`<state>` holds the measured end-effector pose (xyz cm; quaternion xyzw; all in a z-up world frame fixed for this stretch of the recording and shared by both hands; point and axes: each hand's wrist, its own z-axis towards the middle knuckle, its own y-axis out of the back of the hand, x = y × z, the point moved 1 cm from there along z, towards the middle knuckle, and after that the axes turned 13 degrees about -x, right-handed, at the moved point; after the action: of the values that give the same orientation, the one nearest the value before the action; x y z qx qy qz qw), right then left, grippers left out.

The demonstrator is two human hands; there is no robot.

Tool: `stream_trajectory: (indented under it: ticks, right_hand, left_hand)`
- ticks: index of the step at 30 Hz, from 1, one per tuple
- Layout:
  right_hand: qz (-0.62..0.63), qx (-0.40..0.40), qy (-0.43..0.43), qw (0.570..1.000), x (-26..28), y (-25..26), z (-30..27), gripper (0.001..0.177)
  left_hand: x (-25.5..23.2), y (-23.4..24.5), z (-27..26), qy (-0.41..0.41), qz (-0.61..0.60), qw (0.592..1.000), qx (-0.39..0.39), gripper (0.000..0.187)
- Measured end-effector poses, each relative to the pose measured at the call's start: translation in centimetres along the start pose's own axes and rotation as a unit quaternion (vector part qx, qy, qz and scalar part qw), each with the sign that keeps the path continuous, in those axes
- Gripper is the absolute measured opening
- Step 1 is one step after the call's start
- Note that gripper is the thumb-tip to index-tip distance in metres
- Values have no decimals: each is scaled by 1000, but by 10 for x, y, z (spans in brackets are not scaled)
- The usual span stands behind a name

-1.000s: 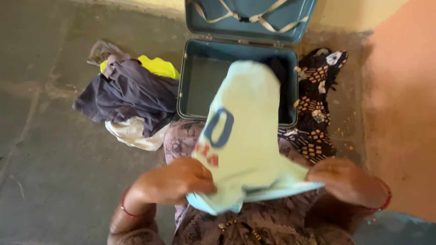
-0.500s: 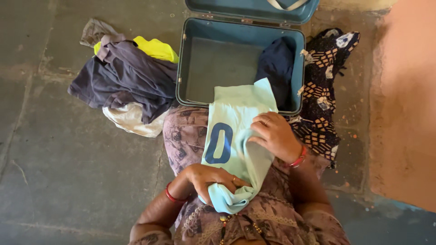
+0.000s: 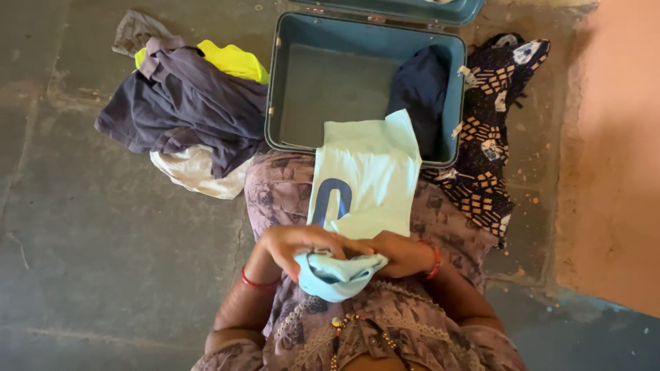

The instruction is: The person folds several garments by hand and places them into an open suitcase. They handle a dark garment, a light blue t-shirt, a dark gray top, and a bright yellow top, folding each and stacking them inside the suitcase.

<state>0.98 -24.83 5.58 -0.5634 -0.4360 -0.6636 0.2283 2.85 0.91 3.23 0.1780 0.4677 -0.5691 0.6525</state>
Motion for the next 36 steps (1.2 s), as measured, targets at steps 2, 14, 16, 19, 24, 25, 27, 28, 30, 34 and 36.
stream_trajectory:
  ticks: [2,14,16,19,24,25,27,28,30,34,36]
  right_hand:
    - [10,19,33,999,-16,3,-9,26]
    - [-213,-422,-168,865,-76,52,-26,39]
    - [-495,-333,-253,762,-80,52,-22,48]
    - [-296,-367,-93,877,-66,40,-25,45]
    - [-302,-281,119,903,-14,27,-8,62]
    - [-291,-262,162,906,-7,23,-1,67]
    - [-308,-249,96,913,-2,15,11,70]
    - [-316,-242,63,915,-1,12,14,72]
    - [-269,-243,38,931,-1,12,14,61]
    - [-233,-154,-13,960,1,21,-4,55]
    - [-167,-75,-27,983,10,29,-15,43]
  left_hand:
    - [11,12,-8,-40,-77,995,-57,60]
    - [236,46,-89,261,-251,859,-362,96]
    - [224,45,-89,174,-203,920,-286,94]
    - [190,43,-72,179,-52,964,-187,75]
    - [134,26,-18,214,88,943,-240,36]
    - [126,24,-11,193,86,945,-251,31]
    - [112,18,-7,187,74,945,-257,29]
    - [107,17,-6,183,68,946,-260,29]
    - [99,13,-7,180,86,943,-268,29]
    - [81,6,-10,223,150,944,-192,29]
    - [65,8,-9,156,132,970,-130,38]
